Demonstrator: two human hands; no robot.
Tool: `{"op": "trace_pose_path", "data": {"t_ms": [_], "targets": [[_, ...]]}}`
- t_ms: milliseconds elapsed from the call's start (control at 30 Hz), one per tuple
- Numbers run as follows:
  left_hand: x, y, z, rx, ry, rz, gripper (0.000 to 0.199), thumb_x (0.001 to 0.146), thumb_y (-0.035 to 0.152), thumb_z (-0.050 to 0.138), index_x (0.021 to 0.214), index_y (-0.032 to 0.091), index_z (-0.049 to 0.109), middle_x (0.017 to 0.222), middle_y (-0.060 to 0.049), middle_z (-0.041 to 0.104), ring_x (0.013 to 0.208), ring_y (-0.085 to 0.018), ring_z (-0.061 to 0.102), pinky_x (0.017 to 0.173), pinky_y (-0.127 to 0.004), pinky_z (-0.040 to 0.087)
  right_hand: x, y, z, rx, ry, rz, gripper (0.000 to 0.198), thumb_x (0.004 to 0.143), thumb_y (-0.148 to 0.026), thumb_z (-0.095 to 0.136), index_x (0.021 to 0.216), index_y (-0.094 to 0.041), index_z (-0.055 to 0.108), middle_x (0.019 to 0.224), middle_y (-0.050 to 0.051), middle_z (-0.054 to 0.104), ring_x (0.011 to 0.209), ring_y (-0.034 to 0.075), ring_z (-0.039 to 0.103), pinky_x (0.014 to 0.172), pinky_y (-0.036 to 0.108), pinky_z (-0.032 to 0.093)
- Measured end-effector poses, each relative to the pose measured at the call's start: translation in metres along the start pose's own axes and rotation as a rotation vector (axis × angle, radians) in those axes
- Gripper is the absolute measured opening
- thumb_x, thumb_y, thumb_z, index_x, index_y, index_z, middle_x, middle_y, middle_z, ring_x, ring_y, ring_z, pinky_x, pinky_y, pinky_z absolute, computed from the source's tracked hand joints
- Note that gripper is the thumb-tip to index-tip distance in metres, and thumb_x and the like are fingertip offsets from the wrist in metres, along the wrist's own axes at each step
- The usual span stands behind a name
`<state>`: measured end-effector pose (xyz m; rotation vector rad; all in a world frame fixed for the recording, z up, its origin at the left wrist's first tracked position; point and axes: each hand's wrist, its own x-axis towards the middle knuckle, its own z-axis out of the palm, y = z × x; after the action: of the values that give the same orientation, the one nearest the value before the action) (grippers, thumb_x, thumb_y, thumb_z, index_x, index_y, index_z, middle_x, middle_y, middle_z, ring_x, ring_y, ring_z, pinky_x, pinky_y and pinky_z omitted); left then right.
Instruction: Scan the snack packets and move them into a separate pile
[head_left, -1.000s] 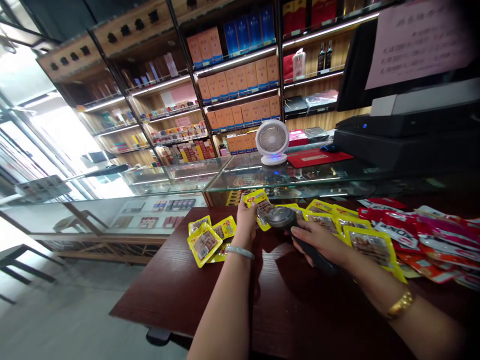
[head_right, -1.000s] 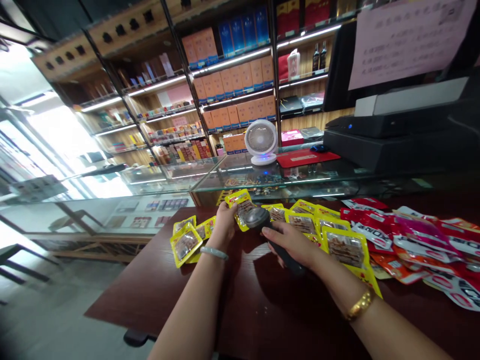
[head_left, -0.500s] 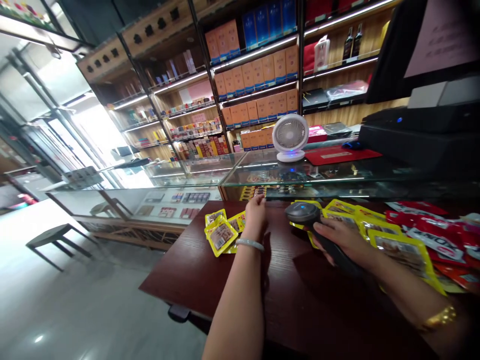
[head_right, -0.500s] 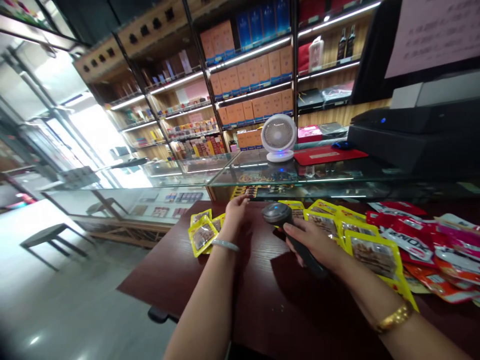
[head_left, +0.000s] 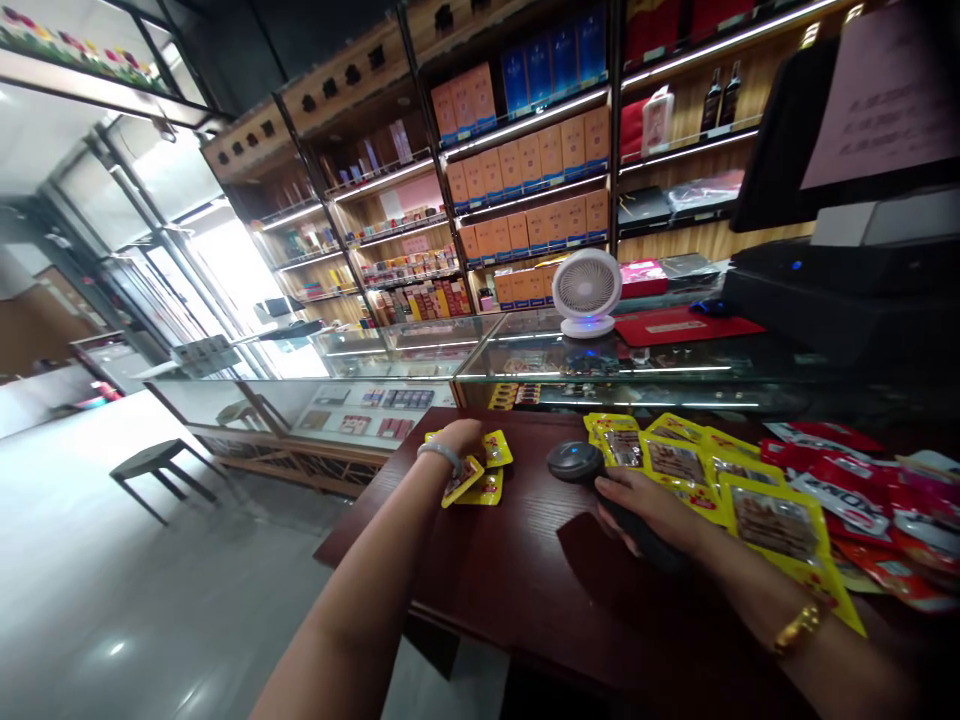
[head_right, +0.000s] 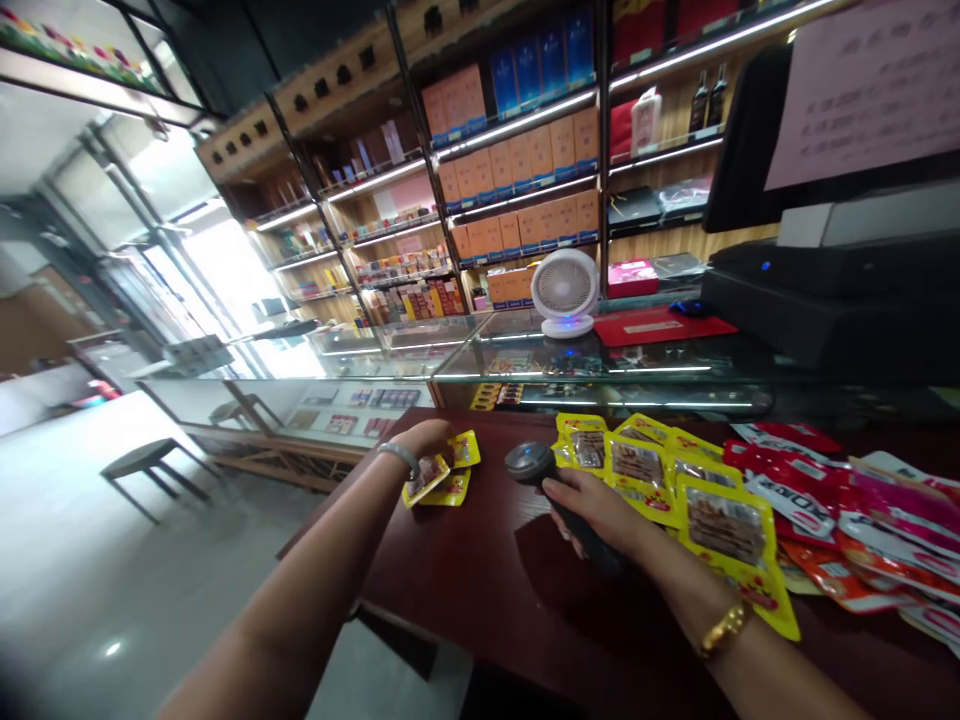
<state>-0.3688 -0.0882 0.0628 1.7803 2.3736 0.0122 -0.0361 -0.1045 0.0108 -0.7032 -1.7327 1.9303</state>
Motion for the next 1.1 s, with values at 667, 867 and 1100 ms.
{"op": "trace_pose_path", "data": {"t_ms": [667,867,1100], "targets": [[0.006,0.070,0.019,-0.518,0.506,0.062,0.016,0.091,0.036,0.053,0.085,0.021,0.055,0.079,-0.002,0.064,0.070,-0.015,0.057,0.061,-0.024,0.035,-0.030,-0.015,0.018,0.157,0.195,0.026,0.049,0.077,-0.066,0.064,0.093,-0.023,0.047,0.061,-0.008,0.055,0.039,0.007,0.052,0.037,0.020,0.048],[0.003,0.119,0.035,-0.707,0.444,0.091,0.022,0.090,0.038,0.053,0.077,0.019,0.053,0.078,-0.001,0.064,0.073,-0.014,0.056,0.064,-0.023,0.038,-0.049,-0.002,0.019,0.123,0.343,0.011,0.049,0.079,-0.069,0.059,0.090,-0.024,0.045,0.056,-0.011,0.046,0.031,0.005,0.039,0.027,0.015,0.033],[0.004,0.165,0.050,-0.940,0.357,0.119,0.024,0.088,0.042,0.054,0.081,0.019,0.054,0.074,0.000,0.062,0.066,-0.012,0.053,0.058,-0.022,0.039,-0.068,0.001,0.005,0.107,0.348,-0.023,0.046,0.082,-0.067,0.058,0.090,-0.023,0.047,0.058,-0.010,0.048,0.031,0.005,0.040,0.026,0.015,0.033]]}}
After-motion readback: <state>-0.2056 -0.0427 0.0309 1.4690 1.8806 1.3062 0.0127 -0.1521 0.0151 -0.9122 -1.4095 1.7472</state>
